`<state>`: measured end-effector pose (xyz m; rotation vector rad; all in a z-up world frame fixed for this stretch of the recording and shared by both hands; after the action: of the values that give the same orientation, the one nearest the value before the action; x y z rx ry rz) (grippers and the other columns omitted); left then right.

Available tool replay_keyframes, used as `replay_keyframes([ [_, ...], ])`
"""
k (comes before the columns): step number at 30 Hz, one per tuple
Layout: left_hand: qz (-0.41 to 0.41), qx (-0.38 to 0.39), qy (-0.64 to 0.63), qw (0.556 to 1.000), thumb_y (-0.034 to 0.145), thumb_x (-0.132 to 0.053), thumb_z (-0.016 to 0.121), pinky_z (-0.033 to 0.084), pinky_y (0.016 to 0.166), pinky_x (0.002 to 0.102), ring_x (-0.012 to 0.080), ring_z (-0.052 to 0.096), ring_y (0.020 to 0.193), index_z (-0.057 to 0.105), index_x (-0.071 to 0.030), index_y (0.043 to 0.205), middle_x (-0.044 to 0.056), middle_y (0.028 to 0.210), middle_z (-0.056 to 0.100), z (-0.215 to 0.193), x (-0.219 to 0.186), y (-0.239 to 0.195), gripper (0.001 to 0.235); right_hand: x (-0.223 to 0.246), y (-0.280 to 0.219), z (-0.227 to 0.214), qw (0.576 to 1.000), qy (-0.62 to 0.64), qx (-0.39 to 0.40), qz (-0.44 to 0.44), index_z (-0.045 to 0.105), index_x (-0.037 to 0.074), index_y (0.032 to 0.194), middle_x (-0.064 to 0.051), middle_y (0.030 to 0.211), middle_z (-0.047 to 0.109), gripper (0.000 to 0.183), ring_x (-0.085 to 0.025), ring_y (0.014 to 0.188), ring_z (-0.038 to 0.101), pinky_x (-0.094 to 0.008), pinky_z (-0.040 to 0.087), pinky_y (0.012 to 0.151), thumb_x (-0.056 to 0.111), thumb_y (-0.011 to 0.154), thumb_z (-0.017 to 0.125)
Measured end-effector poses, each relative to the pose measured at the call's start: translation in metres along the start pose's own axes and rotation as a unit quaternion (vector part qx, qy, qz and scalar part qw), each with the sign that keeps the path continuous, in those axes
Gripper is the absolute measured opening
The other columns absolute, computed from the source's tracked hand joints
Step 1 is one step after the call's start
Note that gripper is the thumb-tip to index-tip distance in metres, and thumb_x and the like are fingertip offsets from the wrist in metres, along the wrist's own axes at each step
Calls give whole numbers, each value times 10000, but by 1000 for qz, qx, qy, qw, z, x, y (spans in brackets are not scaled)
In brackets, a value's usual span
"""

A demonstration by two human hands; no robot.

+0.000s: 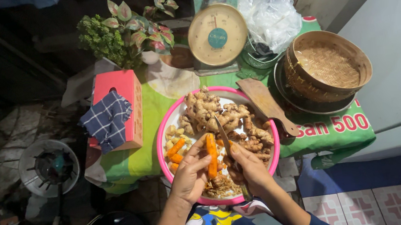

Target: The person peels turmeric and carrots using a knife over a pink bowl. The person holds each root in one hand and uses the knife in the other to remove the skin, placing the peeled pieces into the bowl.

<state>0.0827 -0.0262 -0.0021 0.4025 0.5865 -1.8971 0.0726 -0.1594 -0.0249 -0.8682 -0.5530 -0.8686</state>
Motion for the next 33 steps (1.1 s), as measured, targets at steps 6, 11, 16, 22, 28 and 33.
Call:
replay_keyframes([
  [6,5,-73,27,997,950,-13,597,566,887,338,179,670,1035,521,-64,1452,95,1203,685,-28,9,5,510,8,-2,-4,979,-159,-51,-115,565,88,1174,8,748,529,188,-65,514,425,-239,322,435,216,1040,594],
  [11,32,-75,55,995,930,47,580,521,997,307,168,632,1150,528,-57,1459,97,1257,641,-39,12,10,542,49,-31,32,862,-414,-49,-289,542,78,1383,-98,961,659,399,-175,786,599,-302,488,661,120,997,636],
  [16,28,-101,71,992,913,71,567,493,1013,309,174,612,1178,542,-41,1418,98,1305,635,-47,17,11,519,62,-44,55,799,-482,-22,-360,553,93,1452,-176,1198,695,475,-279,1064,703,-375,535,898,83,983,625],
  [22,42,-90,72,992,922,70,591,509,963,321,185,626,1113,577,-11,1355,99,1206,654,-51,22,14,440,47,-32,35,812,-529,-86,-231,585,195,1435,-144,1077,711,484,-285,924,718,-348,558,819,149,959,650],
  [28,41,-111,78,990,926,58,631,504,937,299,160,617,1059,608,-18,1329,74,1150,644,-58,26,15,411,57,-38,46,783,-522,-96,-324,611,148,1358,-159,1205,709,419,-316,1000,727,-386,574,820,136,943,671],
  [33,31,-103,70,992,933,49,640,546,929,252,139,654,1058,589,4,1285,66,1159,669,-48,29,12,358,50,-27,33,797,-511,-131,-294,628,131,1290,-136,1141,728,365,-284,938,756,-365,593,777,120,926,651],
])
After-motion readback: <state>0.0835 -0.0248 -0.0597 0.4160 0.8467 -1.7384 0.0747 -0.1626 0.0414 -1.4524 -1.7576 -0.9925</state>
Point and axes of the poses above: each hand's wrist, its own y-axis towards the middle knuckle, its own z-axis out of the palm, x = y × z, the point moved 9 cm from there along y, towards the middle knuckle
